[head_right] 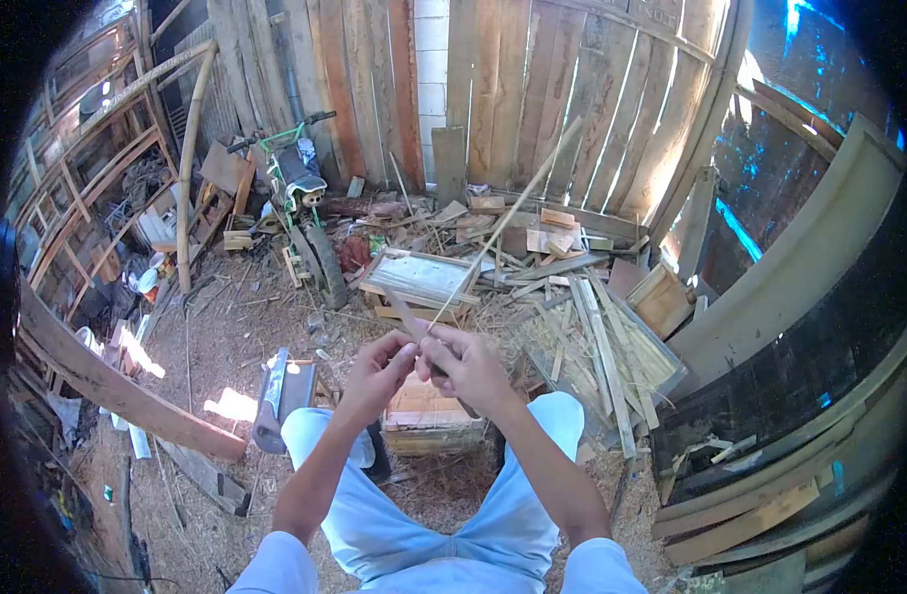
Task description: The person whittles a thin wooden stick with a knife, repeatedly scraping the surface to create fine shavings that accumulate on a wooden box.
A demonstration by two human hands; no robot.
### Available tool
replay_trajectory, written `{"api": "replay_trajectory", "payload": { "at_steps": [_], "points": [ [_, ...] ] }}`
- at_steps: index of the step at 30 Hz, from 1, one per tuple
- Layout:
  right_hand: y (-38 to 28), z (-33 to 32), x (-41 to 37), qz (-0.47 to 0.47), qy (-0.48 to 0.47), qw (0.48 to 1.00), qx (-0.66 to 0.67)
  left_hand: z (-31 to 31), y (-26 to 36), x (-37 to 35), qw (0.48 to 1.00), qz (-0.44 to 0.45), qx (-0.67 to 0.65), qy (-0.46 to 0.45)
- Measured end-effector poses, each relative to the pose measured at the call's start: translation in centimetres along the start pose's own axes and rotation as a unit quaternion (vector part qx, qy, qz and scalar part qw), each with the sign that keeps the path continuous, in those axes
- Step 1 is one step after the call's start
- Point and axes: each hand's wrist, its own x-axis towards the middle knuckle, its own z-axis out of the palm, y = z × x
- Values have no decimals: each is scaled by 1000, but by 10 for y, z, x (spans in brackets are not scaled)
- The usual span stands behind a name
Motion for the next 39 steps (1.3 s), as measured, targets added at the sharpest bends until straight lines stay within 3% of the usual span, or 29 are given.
{"api": "replay_trajectory", "payload": {
  "at_steps": [9,17,19,22,25,27,31,32,34,39],
  "points": [
    [-7,-6,-5,10,23,999,-29,2,2,-11,999,22,29,20],
    [-19,-38,-4,-5,70,997,-20,-12,0,-22,995,-34,88,-17],
    [-29,-58,-3,-23,161,987,-5,-24,-3,-27,994,-42,93,-25],
    [-50,-103,-8,-53,172,984,4,-47,-20,-35,995,-42,83,-42],
    [-43,-103,-8,-33,178,983,-22,-50,-22,-34,993,-41,100,-44],
    [-36,-93,-7,-25,176,984,-21,-47,-20,-26,990,-86,109,-38],
    [-18,-46,-9,-7,17,1000,-9,-23,-18,-11,995,-26,88,-40],
    [-10,-37,-8,-8,17,1000,-8,-18,-15,-8,995,-12,83,-52],
    [1,-24,-6,41,-54,998,-16,-12,-15,-7,995,1,79,-64],
    [-3,-23,-5,28,-40,998,-33,-12,-8,-12,995,13,74,-61]
  ]
}}
